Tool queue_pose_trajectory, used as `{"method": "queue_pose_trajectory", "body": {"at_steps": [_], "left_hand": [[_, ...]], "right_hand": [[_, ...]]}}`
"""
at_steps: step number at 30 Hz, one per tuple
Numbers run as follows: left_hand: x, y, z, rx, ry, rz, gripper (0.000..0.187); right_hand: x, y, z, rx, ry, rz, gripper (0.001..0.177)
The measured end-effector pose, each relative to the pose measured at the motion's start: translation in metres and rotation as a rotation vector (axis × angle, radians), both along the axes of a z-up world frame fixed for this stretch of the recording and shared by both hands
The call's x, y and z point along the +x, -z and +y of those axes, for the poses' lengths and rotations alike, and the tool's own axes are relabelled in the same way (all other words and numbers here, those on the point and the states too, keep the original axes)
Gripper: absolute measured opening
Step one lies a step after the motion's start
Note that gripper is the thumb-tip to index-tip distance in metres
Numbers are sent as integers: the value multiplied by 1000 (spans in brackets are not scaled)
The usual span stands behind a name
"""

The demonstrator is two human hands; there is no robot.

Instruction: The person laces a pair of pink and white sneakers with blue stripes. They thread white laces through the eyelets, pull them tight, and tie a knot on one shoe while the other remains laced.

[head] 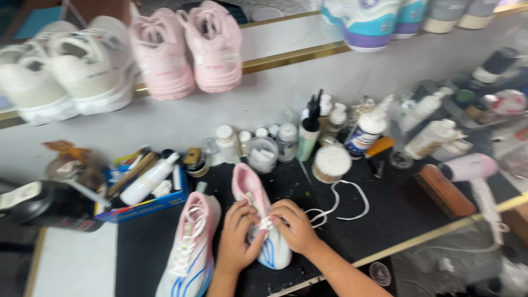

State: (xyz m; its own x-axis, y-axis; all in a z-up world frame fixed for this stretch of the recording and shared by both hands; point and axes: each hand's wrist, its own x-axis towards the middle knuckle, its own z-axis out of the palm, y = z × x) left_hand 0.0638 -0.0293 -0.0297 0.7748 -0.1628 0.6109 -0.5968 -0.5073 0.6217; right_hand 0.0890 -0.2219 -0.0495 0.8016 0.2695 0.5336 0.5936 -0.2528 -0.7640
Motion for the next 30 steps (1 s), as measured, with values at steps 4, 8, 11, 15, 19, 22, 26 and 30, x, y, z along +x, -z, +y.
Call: {"method": "queue_pose_trajectory", "body": {"at_steps": [4,8,11,15,19,22,26,30], "left_hand": [[-6,21,4,-8,-46,-58,43],[-9,25,2,15,-96,-79,53],[-9,29,4,33,-127,-41,61],[-14,35,4,-66,-127,-7,57],[-13,30,2,-61,-109,92,58],[-12,29,3,-67,-105,118,59],[-10,27,5,-53,-94,137,58],[-9,24,5,-39,-92,152,58]], "right_hand": [[9,6,-4,-65,11,-135,8],[19,15,-4,-120,19,-163,6],[23,30,-1,-87,55,-245,5],[17,50,-7,3,135,-90,11],[19,48,-9,48,185,-103,12],[21,42,-9,74,161,-196,11],[20,33,-14,51,216,-223,11],[20,31,-18,119,247,-172,11]]}}
